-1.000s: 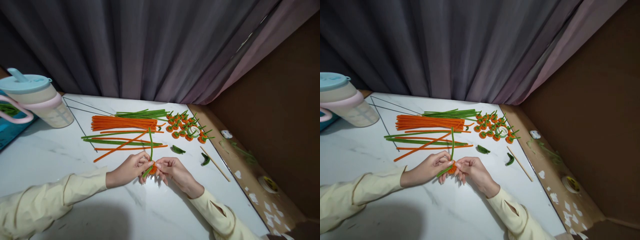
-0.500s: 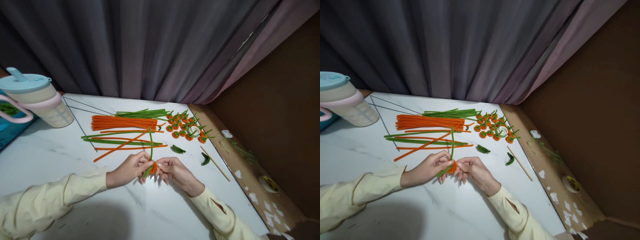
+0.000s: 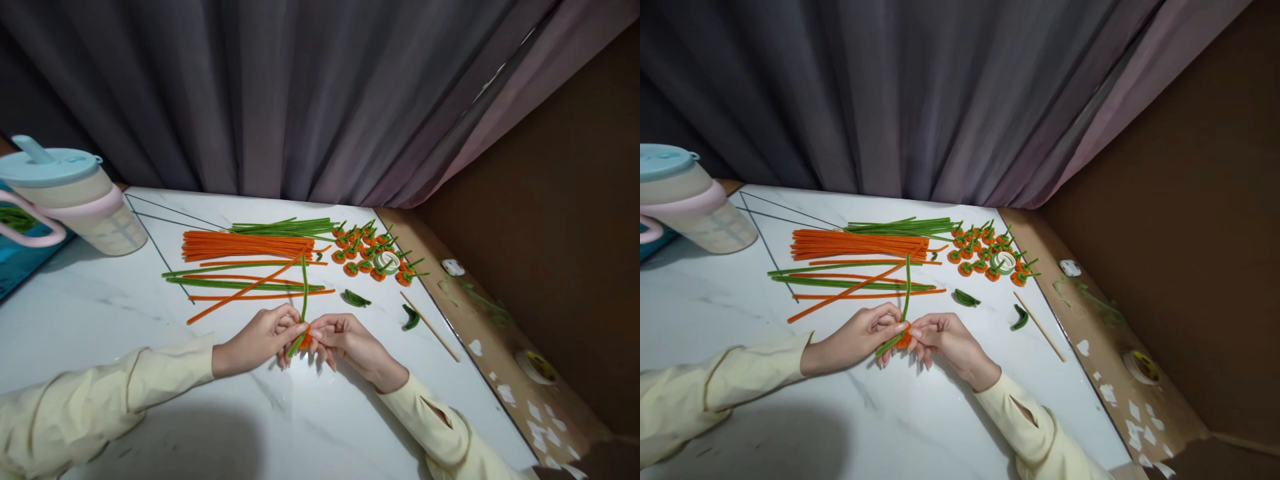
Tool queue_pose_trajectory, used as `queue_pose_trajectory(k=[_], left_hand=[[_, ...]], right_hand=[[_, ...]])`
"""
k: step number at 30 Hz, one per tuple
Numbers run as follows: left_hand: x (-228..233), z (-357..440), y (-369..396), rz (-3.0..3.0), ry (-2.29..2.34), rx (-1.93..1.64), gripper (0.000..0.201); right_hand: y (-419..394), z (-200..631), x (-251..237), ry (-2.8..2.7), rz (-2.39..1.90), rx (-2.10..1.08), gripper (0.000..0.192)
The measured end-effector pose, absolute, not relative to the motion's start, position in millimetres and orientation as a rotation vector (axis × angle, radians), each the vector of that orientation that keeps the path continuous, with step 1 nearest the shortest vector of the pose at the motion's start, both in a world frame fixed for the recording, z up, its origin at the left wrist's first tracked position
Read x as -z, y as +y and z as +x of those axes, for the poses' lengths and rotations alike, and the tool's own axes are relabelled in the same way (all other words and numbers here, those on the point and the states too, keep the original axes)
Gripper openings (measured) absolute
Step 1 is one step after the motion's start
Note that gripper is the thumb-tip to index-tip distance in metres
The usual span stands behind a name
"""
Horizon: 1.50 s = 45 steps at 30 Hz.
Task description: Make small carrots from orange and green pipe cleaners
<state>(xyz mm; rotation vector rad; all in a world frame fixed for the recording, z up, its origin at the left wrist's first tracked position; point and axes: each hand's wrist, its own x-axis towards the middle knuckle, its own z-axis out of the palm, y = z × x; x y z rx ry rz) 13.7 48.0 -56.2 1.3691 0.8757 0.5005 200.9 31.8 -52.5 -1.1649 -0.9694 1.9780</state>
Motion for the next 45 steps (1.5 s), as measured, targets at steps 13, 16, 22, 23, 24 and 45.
queue_pose_trajectory(k=[13, 16, 22, 23, 24, 45], left_hand=[[58.0, 13.3, 48.3, 1.364, 0.864, -0.535, 0.03], [58.2, 13.7, 48.3, 1.352, 0.862, -0.543, 0.03], [55.9, 14.6, 49.1, 1.339, 0.863, -0.543, 0.033], [55.8, 14.5, 49.2, 1.336, 0.863, -0.542, 0.034], [55.9, 14.3, 49.2, 1.331, 0.862, -0.541, 0.034], [54.2, 12.8, 55.4, 1.158, 0.823, -0.59, 0.028]], right_hand=[[32.6, 200.5, 51.6, -0.948, -1.144, -1.989, 0.03], [33.2, 202.1, 49.9, -0.941, -1.117, -2.006, 0.03], [32.5, 199.9, 49.5, -0.958, -1.116, -1.986, 0.025], [32.3, 199.4, 49.7, -0.962, -1.119, -1.977, 0.025], [32.2, 199.0, 50.0, -0.967, -1.123, -1.97, 0.024], [22.3, 195.0, 60.0, -1.783, -1.312, -0.872, 0.015]])
